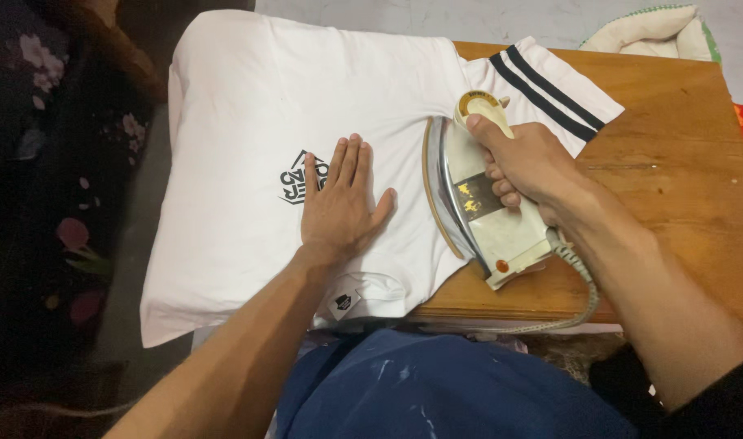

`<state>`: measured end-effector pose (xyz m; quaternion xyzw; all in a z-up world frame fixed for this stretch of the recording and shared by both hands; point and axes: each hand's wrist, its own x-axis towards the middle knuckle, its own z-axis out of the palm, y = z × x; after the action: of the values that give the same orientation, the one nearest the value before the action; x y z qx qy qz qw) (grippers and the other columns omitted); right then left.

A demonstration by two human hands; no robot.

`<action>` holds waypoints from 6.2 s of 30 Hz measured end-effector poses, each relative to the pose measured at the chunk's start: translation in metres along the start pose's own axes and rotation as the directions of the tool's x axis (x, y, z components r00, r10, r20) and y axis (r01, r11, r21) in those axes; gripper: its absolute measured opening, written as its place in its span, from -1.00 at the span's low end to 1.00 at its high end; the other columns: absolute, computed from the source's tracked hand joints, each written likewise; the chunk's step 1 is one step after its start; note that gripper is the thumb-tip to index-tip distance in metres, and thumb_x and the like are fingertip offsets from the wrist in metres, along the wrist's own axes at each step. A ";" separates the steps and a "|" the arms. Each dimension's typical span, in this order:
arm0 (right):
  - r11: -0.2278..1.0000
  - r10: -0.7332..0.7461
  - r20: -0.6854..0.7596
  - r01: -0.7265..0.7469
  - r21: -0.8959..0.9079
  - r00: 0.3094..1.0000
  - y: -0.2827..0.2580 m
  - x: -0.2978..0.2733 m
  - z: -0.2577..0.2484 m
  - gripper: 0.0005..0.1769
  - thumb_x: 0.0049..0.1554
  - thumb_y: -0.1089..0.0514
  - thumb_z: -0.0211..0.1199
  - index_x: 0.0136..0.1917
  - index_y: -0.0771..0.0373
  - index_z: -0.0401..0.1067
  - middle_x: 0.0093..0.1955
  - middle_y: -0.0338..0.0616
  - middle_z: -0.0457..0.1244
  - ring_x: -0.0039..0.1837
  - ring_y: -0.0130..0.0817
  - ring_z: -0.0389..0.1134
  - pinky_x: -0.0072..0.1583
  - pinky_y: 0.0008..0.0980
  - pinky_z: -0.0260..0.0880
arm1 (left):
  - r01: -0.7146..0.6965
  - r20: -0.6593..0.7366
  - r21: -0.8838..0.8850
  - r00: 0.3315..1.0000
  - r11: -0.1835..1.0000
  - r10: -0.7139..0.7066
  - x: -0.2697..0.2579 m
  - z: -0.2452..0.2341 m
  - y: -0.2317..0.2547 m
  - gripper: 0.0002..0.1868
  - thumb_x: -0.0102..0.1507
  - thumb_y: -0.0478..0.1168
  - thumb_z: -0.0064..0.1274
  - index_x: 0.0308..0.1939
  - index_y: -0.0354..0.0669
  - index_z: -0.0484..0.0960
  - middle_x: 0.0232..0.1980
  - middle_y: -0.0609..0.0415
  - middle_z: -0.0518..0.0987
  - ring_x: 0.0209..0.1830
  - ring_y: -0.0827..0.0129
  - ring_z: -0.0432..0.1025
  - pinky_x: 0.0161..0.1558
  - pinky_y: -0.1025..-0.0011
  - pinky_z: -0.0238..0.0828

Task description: The person irons a white t-shirt with black graphics on a wooden table. They smooth the fabric with their hands, use a steam iron on the front and sleeves, flip the shirt to iron the back, and finish by ironing the sleeve cuffs.

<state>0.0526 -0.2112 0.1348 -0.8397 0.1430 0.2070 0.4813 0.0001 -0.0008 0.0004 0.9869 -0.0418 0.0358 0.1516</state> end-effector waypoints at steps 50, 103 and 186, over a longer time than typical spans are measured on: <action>0.982 -0.161 0.069 0.167 -0.084 0.984 -0.009 -0.009 0.022 -0.44 0.30 -0.20 0.10 -0.35 0.23 0.23 -0.44 -0.27 0.10 -0.47 -0.49 0.06 -0.43 -0.43 0.11 | 0.105 0.071 0.077 0.991 0.991 -0.111 -0.028 -0.015 -0.023 0.19 0.22 0.57 -0.32 0.59 -0.29 -0.13 0.67 -0.13 -0.16 0.67 0.15 -0.34 0.46 -0.35 -0.63; 0.942 -0.017 0.212 0.086 -0.324 0.977 -0.015 0.000 -0.014 -0.42 0.29 -0.26 0.05 -0.31 0.24 0.24 -0.45 -0.31 0.01 -0.46 -0.47 -0.03 -0.42 -0.39 0.03 | 0.116 0.067 0.035 0.991 0.993 -0.118 -0.030 -0.019 -0.022 0.18 0.21 0.56 -0.30 0.58 -0.28 -0.12 0.66 -0.12 -0.15 0.67 0.14 -0.33 0.46 -0.33 -0.68; 0.626 -0.245 0.356 0.427 -0.653 0.902 -0.028 -0.030 0.059 -0.24 0.17 -0.51 -0.01 -0.29 0.20 0.51 -0.62 -0.17 0.22 -0.59 -0.33 0.30 -0.52 -0.31 0.26 | 0.338 -0.275 0.014 0.906 0.941 -0.321 -0.077 -0.004 -0.049 -0.21 0.36 0.08 -0.20 0.54 -0.36 0.14 0.64 -0.15 0.08 0.67 0.17 -0.11 0.50 -0.30 -0.44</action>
<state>0.0264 -0.1452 0.1438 -0.9408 -0.1671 0.2485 0.1587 -0.0718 0.0522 -0.0167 0.9699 0.1473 0.1444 0.1294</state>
